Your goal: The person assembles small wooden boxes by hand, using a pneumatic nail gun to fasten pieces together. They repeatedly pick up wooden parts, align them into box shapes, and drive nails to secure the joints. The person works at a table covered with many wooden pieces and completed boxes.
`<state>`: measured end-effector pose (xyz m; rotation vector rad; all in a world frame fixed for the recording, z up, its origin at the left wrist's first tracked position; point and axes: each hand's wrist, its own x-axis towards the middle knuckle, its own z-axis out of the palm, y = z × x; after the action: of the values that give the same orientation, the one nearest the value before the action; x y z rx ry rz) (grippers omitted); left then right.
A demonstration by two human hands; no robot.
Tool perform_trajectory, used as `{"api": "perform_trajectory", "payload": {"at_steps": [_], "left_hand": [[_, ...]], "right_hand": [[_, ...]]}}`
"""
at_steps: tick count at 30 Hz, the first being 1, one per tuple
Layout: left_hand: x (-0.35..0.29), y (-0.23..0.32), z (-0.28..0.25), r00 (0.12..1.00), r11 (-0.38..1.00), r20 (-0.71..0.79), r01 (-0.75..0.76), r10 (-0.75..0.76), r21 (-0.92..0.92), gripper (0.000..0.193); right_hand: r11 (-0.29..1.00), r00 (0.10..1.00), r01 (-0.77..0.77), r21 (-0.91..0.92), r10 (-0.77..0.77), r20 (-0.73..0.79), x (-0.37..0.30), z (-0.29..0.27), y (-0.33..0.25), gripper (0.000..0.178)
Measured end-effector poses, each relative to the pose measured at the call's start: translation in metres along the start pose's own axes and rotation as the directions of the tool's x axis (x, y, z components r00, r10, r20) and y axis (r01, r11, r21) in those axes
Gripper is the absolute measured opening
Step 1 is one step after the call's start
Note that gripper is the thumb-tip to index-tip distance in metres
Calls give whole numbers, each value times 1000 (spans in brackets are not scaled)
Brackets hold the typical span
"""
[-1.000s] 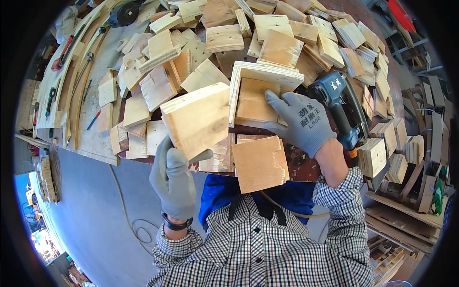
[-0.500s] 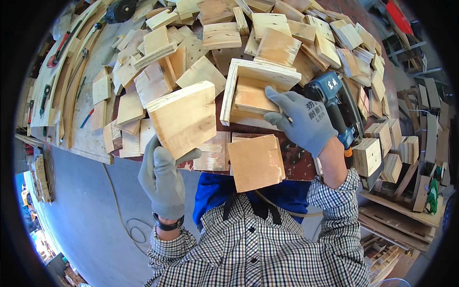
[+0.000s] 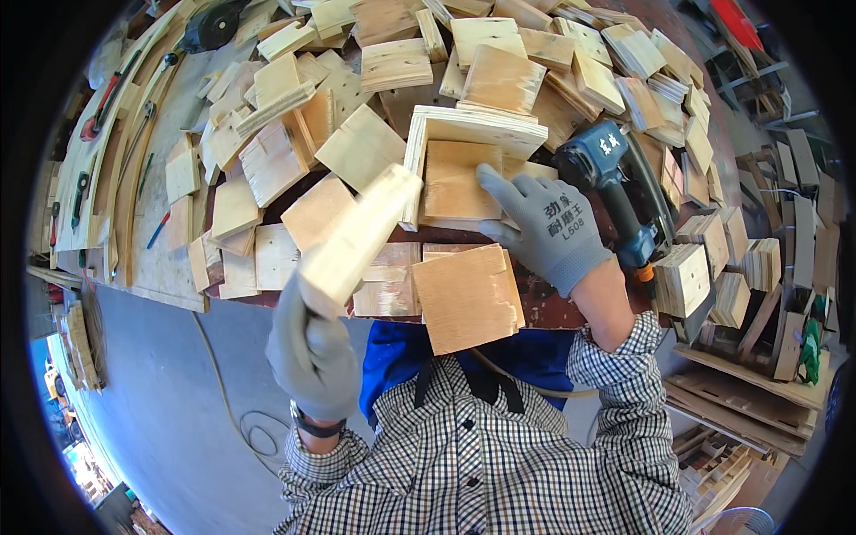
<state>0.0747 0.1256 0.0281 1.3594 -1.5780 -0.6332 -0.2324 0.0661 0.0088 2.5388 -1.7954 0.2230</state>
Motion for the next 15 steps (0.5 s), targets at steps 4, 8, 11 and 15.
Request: {"api": "perform_trajectory", "payload": {"at_steps": [4, 8, 11, 15], "left_hand": [[-3, 18, 5, 827, 787, 140, -562, 545, 255, 56], [-5, 29, 6, 933, 916, 155, -350, 323, 197, 69], [-10, 20, 13, 987, 981, -87, -122, 136, 149, 77], [-17, -1, 5, 975, 987, -209, -46, 77, 151, 74]], "right_hand": [[987, 999, -9, 160, 16, -40, -4, -26, 14, 49], [800, 980, 77, 595, 48, -191, -19, -67, 14, 62], [859, 973, 226, 459, -220, -66, -39, -82, -12, 101], [885, 966, 242, 399, -257, -16, -46, -63, -28, 95]]}}
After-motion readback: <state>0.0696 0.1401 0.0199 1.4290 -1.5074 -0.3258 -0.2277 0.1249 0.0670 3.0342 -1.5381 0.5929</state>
